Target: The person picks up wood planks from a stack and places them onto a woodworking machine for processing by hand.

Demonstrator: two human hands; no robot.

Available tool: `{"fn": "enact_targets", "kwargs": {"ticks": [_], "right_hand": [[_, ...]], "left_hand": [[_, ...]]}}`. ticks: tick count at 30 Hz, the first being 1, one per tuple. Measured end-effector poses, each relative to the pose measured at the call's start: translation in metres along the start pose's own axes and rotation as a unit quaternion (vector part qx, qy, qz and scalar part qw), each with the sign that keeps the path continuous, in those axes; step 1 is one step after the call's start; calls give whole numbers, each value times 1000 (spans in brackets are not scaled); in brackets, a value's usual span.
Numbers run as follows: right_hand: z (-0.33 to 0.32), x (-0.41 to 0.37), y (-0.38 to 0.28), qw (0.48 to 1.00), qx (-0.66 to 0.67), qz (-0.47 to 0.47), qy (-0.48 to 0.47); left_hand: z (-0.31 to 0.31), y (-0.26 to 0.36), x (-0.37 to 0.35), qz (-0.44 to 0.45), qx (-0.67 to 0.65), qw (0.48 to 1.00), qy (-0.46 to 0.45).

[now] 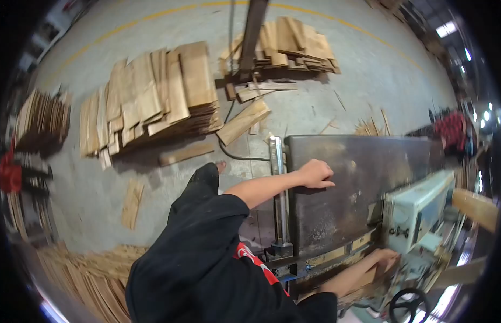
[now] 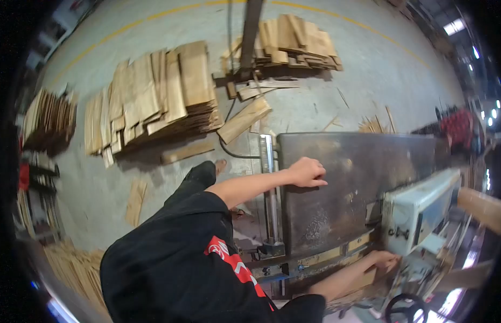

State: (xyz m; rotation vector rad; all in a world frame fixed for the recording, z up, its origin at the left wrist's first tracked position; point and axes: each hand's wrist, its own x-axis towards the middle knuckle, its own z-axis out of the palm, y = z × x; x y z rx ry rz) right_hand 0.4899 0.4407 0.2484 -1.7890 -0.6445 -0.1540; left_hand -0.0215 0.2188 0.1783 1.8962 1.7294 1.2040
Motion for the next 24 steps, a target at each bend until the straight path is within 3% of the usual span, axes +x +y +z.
{"fn": "enact_targets", "kwargs": {"ticks": [2,3,4,6,7,8,9,10,12,13,15,19,22,24], "right_hand": [[-43,-58,-24,992,2,-86,-91],[-76,-105,-59,981,87,-19,-175],[-92,-130,-55,958,158,-41,-236],[-152,-210,-93,941,109,-134,-290],[-178,-244,-110,929,83,-181,-313],[-190,-268,-114,915,74,-212,-335],[-200,-288,-113,901,68,-243,-354],[-210,-312,-117,885,60,-272,-372],[-230,-371,-146,869,19,-231,-438],[-227,-400,-162,856,1,-213,-471],[-213,-455,-189,760,1,-290,-582],[-181,-538,-254,489,-80,-508,-704],[-188,-595,-283,540,-81,-353,-760],[-199,-615,-288,543,-79,-335,-766]], "left_hand": [[-7,1,-14,-19,-130,986,104],[-12,-1,-26,-25,-191,969,153],[-33,-2,-46,-23,-203,955,217],[-86,-27,-102,-37,-168,945,278],[-115,-50,-140,-92,-133,950,269],[-138,-81,-175,-83,-60,927,360],[-161,-125,-216,-132,-14,906,402],[-200,-155,-258,-263,62,867,419],[-278,-216,-332,-430,196,756,452],[-312,-248,-371,-526,271,706,389],[-367,-299,-412,-622,342,587,390],[-426,-368,-420,-762,246,485,352],[-440,-387,-411,-815,159,437,345],[-445,-381,-409,-832,151,425,322]]}}
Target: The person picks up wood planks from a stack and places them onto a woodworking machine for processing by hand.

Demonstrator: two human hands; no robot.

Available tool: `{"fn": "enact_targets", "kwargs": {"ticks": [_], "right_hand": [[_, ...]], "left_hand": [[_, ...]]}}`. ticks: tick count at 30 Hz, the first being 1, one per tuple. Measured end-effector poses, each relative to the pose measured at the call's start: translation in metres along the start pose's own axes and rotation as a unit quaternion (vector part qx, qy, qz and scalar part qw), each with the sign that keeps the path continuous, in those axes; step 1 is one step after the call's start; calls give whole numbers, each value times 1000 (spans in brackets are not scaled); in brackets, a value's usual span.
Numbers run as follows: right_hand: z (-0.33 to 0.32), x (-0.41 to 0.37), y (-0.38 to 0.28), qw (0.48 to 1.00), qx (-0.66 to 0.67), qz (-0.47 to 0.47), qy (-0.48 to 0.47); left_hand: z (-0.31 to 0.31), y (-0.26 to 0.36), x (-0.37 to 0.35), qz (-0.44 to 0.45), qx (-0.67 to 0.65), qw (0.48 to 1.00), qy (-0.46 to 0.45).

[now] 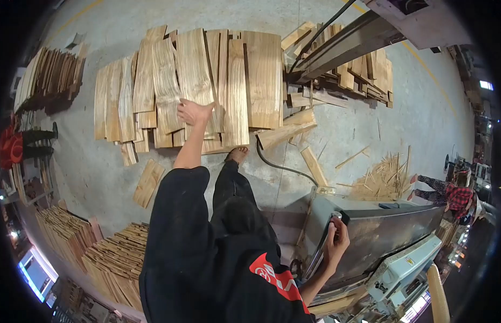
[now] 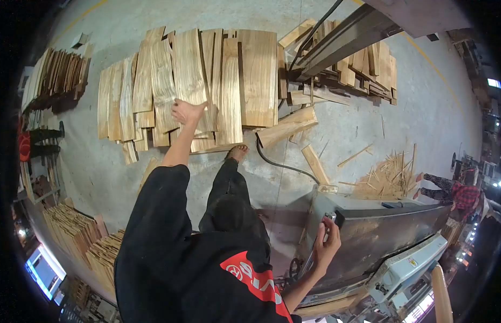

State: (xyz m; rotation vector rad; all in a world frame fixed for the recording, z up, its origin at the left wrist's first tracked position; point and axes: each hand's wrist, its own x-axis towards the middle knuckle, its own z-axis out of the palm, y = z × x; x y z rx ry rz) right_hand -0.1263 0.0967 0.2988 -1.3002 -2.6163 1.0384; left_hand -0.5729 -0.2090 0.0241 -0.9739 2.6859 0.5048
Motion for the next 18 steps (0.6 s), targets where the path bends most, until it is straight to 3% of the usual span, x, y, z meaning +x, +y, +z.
{"fn": "enact_targets", "kwargs": {"ticks": [2,5,8,10,12,15,17,18], "right_hand": [[15,-4,0,999,31,4,-11],[32,-16,-11,995,-74,-38,-49],[56,-30,-6,994,-42,-81,-55],[65,-38,-16,992,-24,-112,-54],[72,-50,-43,987,9,-154,-40],[69,-80,-70,973,71,-221,-11],[68,-111,-66,969,137,-203,23],[66,-128,-60,964,198,-172,42]], "left_hand": [[-17,2,-6,-25,34,999,-26],[-34,-18,-31,43,32,999,0],[-26,-68,-38,166,-200,962,-80],[-70,-82,-85,100,-413,851,-309],[-100,-101,-136,64,-553,650,-517],[-142,-102,-249,87,-596,332,-725],[-125,-107,-304,92,-556,248,-788],[-129,-115,-331,87,-531,250,-805]]}}
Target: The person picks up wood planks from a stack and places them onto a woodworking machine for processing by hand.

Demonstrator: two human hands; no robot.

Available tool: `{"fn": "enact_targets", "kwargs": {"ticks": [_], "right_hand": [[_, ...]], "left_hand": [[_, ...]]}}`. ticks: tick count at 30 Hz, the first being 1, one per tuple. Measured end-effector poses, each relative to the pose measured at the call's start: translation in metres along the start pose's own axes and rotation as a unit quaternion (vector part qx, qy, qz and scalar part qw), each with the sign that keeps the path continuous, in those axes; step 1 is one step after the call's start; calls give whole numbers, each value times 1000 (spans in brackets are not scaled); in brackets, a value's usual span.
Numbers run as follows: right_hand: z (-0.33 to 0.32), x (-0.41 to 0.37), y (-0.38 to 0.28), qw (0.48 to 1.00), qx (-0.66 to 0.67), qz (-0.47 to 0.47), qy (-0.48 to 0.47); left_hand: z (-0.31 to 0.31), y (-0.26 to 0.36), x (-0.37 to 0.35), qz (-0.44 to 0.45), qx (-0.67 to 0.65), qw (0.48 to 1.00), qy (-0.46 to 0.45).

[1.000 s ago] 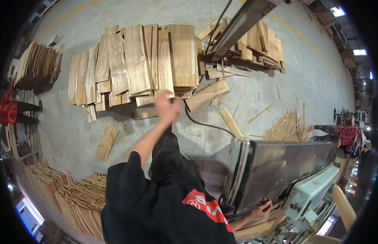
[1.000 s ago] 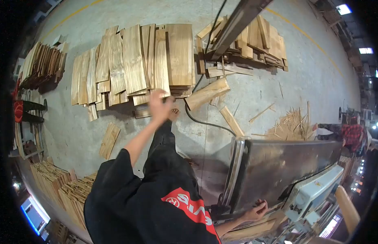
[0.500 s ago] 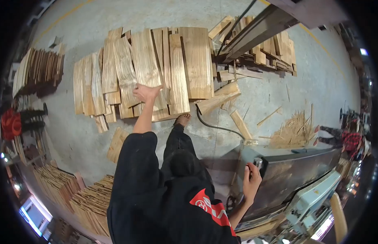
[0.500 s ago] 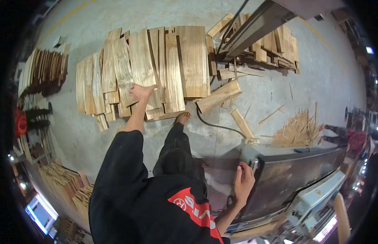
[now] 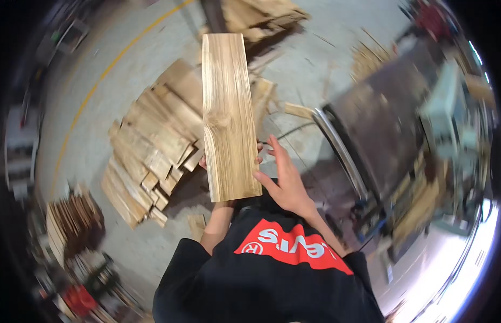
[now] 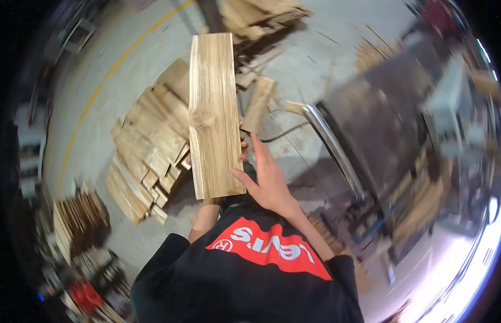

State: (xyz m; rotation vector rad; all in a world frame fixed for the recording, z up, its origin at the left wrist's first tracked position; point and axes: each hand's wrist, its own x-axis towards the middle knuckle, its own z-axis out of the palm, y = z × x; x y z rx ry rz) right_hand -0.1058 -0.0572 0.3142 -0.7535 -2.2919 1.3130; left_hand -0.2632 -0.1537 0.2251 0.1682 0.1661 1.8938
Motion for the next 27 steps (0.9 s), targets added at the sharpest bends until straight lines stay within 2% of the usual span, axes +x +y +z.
{"fn": "enact_targets", "kwargs": {"ticks": [1,2,3,4,5,6,7,9,10,11,12,13,15,18,21,22,25,26,27], "right_hand": [[-5,-19,1,997,57,26,40],[-10,-40,2,989,116,48,84],[-13,-64,5,986,74,59,135],[-17,-86,11,980,30,71,181],[-27,-101,16,973,-20,76,219],[-34,-97,21,971,-6,84,225],[-50,-111,24,960,28,110,255],[-60,-137,30,934,101,162,303],[-63,-146,39,904,178,150,359],[-66,-157,51,897,156,140,390],[-70,-168,63,887,134,131,422],[-72,-178,74,875,109,122,455],[-72,-198,104,849,130,170,483],[-76,-215,132,814,178,217,509],[-93,-225,153,810,154,229,517],[-97,-226,155,814,114,264,505],[-105,-221,150,806,-155,263,507],[-110,-217,154,816,-171,238,499],[-116,-211,156,820,-198,238,481]], "left_hand": [[16,-24,1,-31,2,1000,-2],[51,-44,-3,-57,32,997,37],[75,-64,-9,-83,65,992,72],[82,-88,-17,-47,193,958,206],[61,-108,-9,-62,19,992,111],[-1,-111,15,-69,-163,984,28],[-19,-118,21,-79,-39,994,58],[-55,-133,31,-123,214,963,106],[-22,-136,34,-200,268,936,105],[8,-143,41,-274,323,901,97],[25,-152,43,-361,403,833,117],[37,-153,56,-424,613,666,-4],[69,-181,35,-222,765,558,-231],[91,-218,19,-127,755,533,-360],[61,-242,44,-81,792,430,-426],[61,-249,53,-70,800,394,-447],[40,-281,78,-16,782,387,-488],[30,-293,86,9,774,390,-498],[25,-301,91,27,781,367,-504]]}}
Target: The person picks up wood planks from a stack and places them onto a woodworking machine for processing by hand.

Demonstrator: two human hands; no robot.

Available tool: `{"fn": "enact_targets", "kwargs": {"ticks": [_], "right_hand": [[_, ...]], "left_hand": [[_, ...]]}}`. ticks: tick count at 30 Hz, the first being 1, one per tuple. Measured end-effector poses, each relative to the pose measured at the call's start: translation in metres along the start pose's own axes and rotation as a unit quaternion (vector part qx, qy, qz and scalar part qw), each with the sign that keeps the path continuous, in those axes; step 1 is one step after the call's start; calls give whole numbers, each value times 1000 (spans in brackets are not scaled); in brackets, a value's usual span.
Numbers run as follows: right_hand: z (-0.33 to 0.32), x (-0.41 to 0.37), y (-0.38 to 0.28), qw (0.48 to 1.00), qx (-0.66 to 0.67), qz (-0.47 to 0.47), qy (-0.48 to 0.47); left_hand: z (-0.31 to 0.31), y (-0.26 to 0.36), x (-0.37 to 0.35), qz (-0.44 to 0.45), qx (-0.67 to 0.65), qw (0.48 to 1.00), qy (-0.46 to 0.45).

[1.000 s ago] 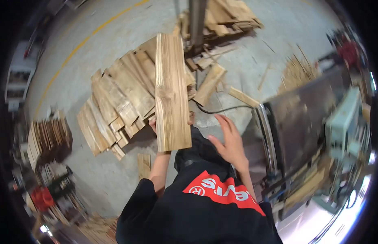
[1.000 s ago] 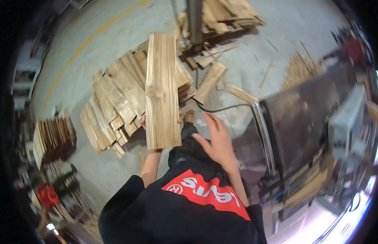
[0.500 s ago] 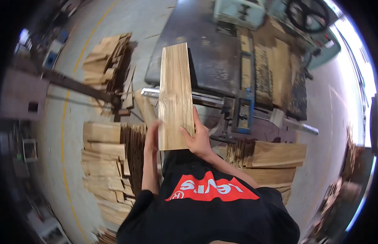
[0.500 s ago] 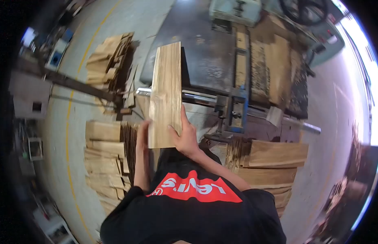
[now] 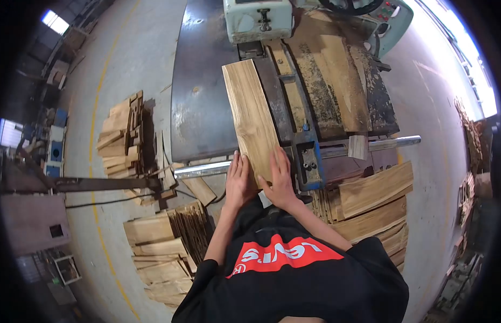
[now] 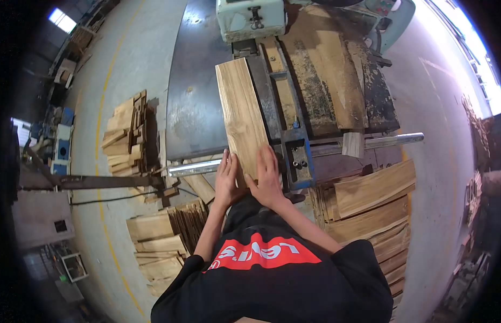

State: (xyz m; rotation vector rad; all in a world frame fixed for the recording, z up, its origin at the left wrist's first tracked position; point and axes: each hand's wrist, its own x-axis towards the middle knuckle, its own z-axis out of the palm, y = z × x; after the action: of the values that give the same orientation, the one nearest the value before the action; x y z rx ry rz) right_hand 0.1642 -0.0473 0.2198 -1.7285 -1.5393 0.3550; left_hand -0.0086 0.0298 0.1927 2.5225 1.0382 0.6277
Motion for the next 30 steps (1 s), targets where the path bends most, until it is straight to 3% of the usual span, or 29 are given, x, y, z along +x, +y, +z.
{"fn": "enact_targets", "kwargs": {"ticks": [3,6,11,15,30], "right_hand": [[9,38,11,998,-43,-17,-45],[26,76,36,999,-22,6,-29],[47,130,57,997,6,59,43],[62,160,60,989,-123,32,73],[80,262,91,986,-109,16,126]], "left_hand": [[27,-8,30,19,45,999,14],[40,-19,66,47,64,996,45],[31,-43,104,49,-34,997,47],[29,-54,130,63,-22,996,64],[23,-98,225,39,-23,999,17]]}}
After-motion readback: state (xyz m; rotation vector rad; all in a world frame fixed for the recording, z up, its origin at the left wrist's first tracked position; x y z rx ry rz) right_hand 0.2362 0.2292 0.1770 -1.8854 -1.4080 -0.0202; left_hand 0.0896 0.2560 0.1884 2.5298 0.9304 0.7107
